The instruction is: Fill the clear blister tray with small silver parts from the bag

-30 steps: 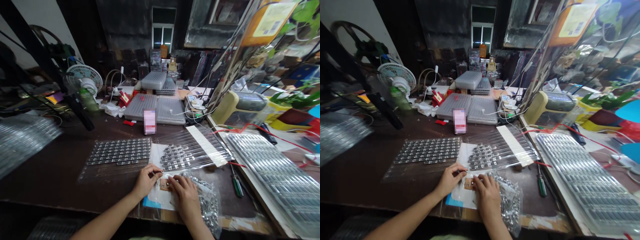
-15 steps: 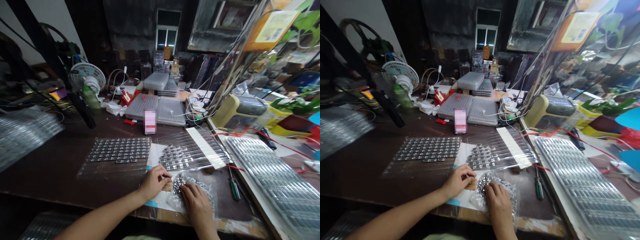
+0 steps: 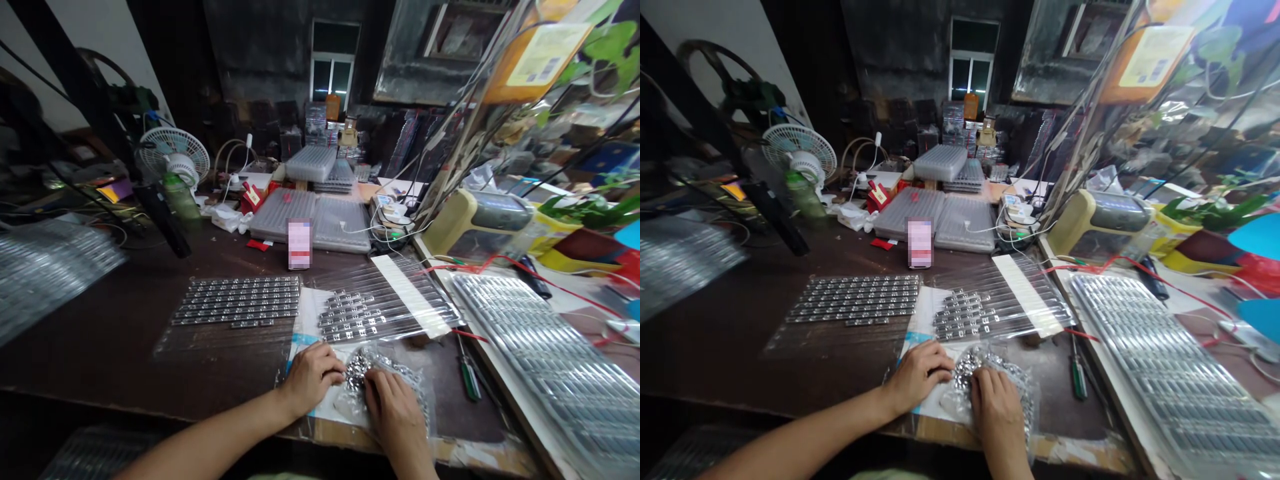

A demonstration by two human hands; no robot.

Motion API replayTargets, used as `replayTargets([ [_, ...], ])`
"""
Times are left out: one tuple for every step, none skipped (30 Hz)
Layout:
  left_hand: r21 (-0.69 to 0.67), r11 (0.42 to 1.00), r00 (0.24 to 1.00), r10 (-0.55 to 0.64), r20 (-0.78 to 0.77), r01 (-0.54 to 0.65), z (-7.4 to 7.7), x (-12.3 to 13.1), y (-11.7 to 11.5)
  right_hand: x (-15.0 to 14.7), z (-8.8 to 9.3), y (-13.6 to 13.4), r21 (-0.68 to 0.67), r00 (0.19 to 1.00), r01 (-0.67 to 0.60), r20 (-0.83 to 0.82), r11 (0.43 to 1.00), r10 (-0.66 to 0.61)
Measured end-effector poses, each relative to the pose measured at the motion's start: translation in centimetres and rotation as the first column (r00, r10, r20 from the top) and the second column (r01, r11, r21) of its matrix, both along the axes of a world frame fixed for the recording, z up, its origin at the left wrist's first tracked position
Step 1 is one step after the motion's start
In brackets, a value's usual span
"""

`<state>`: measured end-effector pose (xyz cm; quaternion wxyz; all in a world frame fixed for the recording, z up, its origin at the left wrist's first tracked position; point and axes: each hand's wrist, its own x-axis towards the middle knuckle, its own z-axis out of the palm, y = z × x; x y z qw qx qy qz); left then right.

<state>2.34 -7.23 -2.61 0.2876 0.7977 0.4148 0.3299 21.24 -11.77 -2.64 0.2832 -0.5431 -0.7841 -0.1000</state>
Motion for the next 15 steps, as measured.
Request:
replayTargets([
  [-0.005,1.0,1.0,-0.005,0.005,0.005,-0.1,0.0,0.0,0.0,0.0,0.0,-0.005,1.0,-0.004,-0.023,1.0,0.004],
  [-0.009,1.0,1.0,-0.011,0.011,0.011,-0.1,0.0,-0.1,0.1,0.1,0.0,-0.012,0.999,-0.009,-0.049,1.0,0.009],
  [-0.013,1.0,1.0,-0.016,0.017,0.016,-0.2,0.0,-0.2,0.1,0.2,0.0,-0.016,0.997,-0.016,-0.08,1.0,0.015],
  [-0.017,1.0,0.999,-0.017,0.027,0.017,-0.3,0.1,-0.2,0.1,0.3,0.0,-0.018,0.993,-0.024,-0.114,1.0,0.022],
  [-0.02,1.0,0.999,-0.013,0.04,0.014,-0.3,0.1,-0.3,0.1,0.4,0.0,-0.019,0.989,-0.034,-0.147,0.999,0.03],
  [-0.023,1.0,0.998,-0.005,0.055,0.006,-0.2,0.1,-0.3,0.0,0.5,0.0,-0.02,0.983,-0.045,-0.177,0.999,0.041],
  [-0.026,1.0,0.997,0.009,0.071,-0.007,0.0,0.1,-0.1,0.0,0.7,0.0,-0.025,0.978,-0.058,-0.201,0.998,0.052],
  [-0.027,0.999,0.996,0.033,0.085,-0.03,0.3,-0.1,0.1,-0.2,0.8,0.0,-0.033,0.974,-0.071,-0.22,0.997,0.062],
  [-0.028,0.998,0.993,0.066,0.093,-0.064,0.6,-0.4,0.5,-0.4,0.9,0.1,-0.044,0.97,-0.083,-0.232,0.996,0.07],
  [-0.024,0.994,0.99,0.109,0.088,-0.108,1.0,-0.9,1.0,-0.6,0.9,0.1,-0.056,0.967,-0.092,-0.242,0.994,0.076],
  [-0.011,0.987,0.985,0.16,0.066,-0.16,1.3,-1.5,1.6,-0.9,1.0,0.2,-0.067,0.965,-0.097,-0.249,0.993,0.078],
  [0.012,0.976,0.975,0.219,0.028,-0.219,1.6,-2.4,2.3,-1.3,0.9,0.3,-0.08,0.965,-0.1,-0.25,0.992,0.077],
  [0.047,0.959,0.96,0.28,-0.021,-0.279,1.9,-3.4,3.0,-1.7,0.9,0.4,-0.093,0.967,-0.097,-0.246,0.991,0.071],
  [0.093,0.939,0.938,0.338,-0.073,-0.331,2.0,-4.5,3.6,-2.1,0.8,0.6,-0.109,0.97,-0.091,-0.235,0.99,0.063],
  [0.142,0.917,0.913,0.389,-0.121,-0.372,2.0,-5.6,4.2,-2.5,0.6,0.7,-0.124,0.974,-0.082,-0.221,0.989,0.053],
])
